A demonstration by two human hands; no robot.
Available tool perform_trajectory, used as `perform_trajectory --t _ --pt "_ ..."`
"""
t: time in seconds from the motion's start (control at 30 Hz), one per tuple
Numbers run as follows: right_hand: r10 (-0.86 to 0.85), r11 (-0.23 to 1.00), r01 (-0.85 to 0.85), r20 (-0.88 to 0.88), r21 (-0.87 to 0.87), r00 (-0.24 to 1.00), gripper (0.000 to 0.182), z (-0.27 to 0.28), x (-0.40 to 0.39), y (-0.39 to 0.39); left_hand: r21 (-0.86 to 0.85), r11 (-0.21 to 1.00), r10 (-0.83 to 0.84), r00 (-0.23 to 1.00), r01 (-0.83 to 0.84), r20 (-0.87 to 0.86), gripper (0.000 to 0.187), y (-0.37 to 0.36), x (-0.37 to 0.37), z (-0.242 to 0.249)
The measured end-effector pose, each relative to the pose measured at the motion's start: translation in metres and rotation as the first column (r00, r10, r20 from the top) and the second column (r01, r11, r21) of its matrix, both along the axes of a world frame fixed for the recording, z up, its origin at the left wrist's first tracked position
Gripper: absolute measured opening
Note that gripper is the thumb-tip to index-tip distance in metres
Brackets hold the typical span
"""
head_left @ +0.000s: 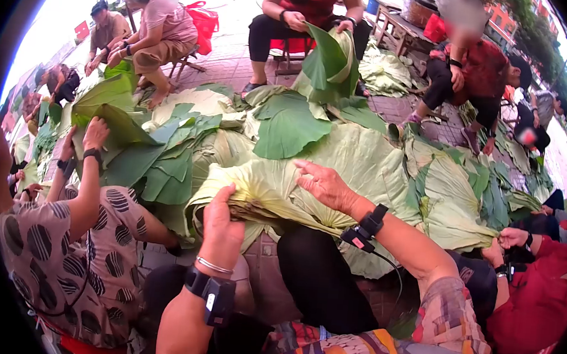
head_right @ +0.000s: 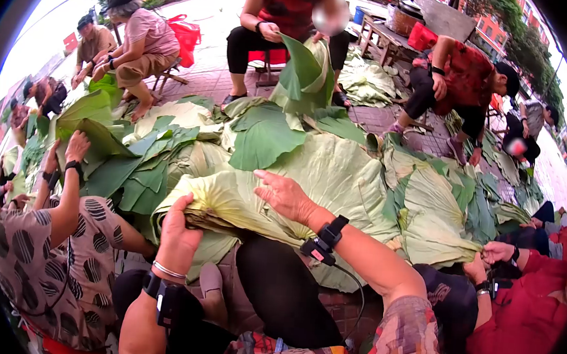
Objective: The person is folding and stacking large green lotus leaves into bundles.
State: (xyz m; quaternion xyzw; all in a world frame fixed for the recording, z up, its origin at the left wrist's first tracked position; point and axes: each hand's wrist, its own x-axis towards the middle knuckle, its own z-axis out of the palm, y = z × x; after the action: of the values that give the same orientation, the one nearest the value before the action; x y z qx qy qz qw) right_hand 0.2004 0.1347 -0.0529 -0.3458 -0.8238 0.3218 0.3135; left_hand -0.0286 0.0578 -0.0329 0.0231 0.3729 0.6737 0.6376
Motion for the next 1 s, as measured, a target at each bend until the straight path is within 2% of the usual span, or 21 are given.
perform_trajectory --t 0.07,0.1,0.17,0.2,0.27,0.3,0.37,0.43,0.5,0.63,0.7,0.77,0.8,0.87,0.9,0.97,1.0 --pt "-0.237 0.971 0.230 0.162 0.063 0.958 0.051 -0.046 0.040 0.013 0.010 0.999 -0.034 0.999 0.033 0.039 0.024 -0.004 -0.003 0.016" --pt "-0.299 0.954 0.285 0.225 0.093 0.927 0.053 -0.071 0.055 0.021 0.001 1.000 -0.014 1.000 0.014 0.004 0.023 -0.001 -0.008 0.004" --pt "-0.358 0.924 0.381 0.393 0.022 0.847 0.063 -0.127 0.092 0.020 -0.021 0.999 0.025 0.999 -0.025 -0.029 0.022 -0.006 -0.015 0.010" --pt "-0.367 0.918 0.397 0.391 0.005 0.844 0.063 -0.155 0.108 0.014 -0.039 0.999 0.029 0.999 -0.030 -0.038 0.021 -0.004 -0.016 0.011" --pt "-0.309 0.924 0.382 0.615 0.014 0.725 0.075 -0.187 0.121 -0.004 -0.054 0.997 0.046 0.998 -0.049 -0.052 0.020 -0.009 -0.028 0.011" --pt "-0.303 0.923 0.385 0.615 0.000 0.728 0.075 -0.193 0.119 -0.014 -0.083 0.995 0.046 0.998 -0.050 -0.051 0.021 -0.010 -0.026 0.018" --pt "-0.251 0.940 0.337 0.776 0.053 0.578 0.083 -0.203 0.112 -0.029 -0.084 0.994 0.058 0.995 -0.064 -0.080 0.024 -0.009 -0.029 0.013" --pt "-0.266 0.941 0.330 0.766 0.076 0.585 0.090 -0.216 0.105 -0.031 -0.088 0.995 0.045 0.996 -0.051 -0.078 0.026 -0.010 -0.027 0.015" --pt "-0.288 0.945 0.284 0.821 0.161 0.494 0.091 -0.231 0.094 -0.032 -0.114 0.992 0.039 0.997 -0.046 -0.066 0.029 -0.010 -0.027 0.017" --pt "-0.381 0.898 0.398 0.785 0.188 0.489 0.093 -0.232 0.077 -0.028 -0.135 0.990 0.032 0.994 -0.046 -0.102 0.030 -0.011 -0.025 0.015" --pt "-0.370 0.895 0.414 0.798 0.168 0.476 0.086 -0.229 0.073 -0.027 -0.133 0.991 0.021 0.995 -0.034 -0.094 0.030 -0.011 -0.025 0.015" --pt "-0.407 0.887 0.416 0.764 0.200 0.501 0.072 -0.239 0.072 -0.026 -0.129 0.990 0.040 0.992 -0.055 -0.118 0.031 -0.013 -0.023 0.016" --pt "-0.406 0.888 0.413 0.764 0.201 0.501 0.072 -0.246 0.070 -0.026 -0.129 0.990 0.043 0.992 -0.058 -0.117 0.031 -0.013 -0.023 0.015" --pt "-0.521 0.854 0.386 0.591 0.350 0.616 0.048 -0.258 0.068 -0.024 -0.103 0.995 -0.001 0.996 -0.008 -0.085 0.031 -0.014 -0.023 0.014" --pt "-0.519 0.855 0.381 0.592 0.353 0.617 0.048 -0.252 0.068 -0.021 -0.101 0.995 0.004 0.997 -0.013 -0.081 0.031 -0.014 -0.023 0.012" --pt "-0.499 0.837 0.547 0.444 0.024 0.744 0.030 -0.238 0.069 -0.004 -0.114 0.993 0.009 0.997 -0.018 -0.079 0.030 -0.014 -0.024 0.008" --pt "-0.635 0.756 0.653 0.293 0.044 0.715 0.026 -0.233 0.070 0.004 -0.108 0.994 0.012 0.997 -0.020 -0.075 0.030 -0.014 -0.023 0.007"
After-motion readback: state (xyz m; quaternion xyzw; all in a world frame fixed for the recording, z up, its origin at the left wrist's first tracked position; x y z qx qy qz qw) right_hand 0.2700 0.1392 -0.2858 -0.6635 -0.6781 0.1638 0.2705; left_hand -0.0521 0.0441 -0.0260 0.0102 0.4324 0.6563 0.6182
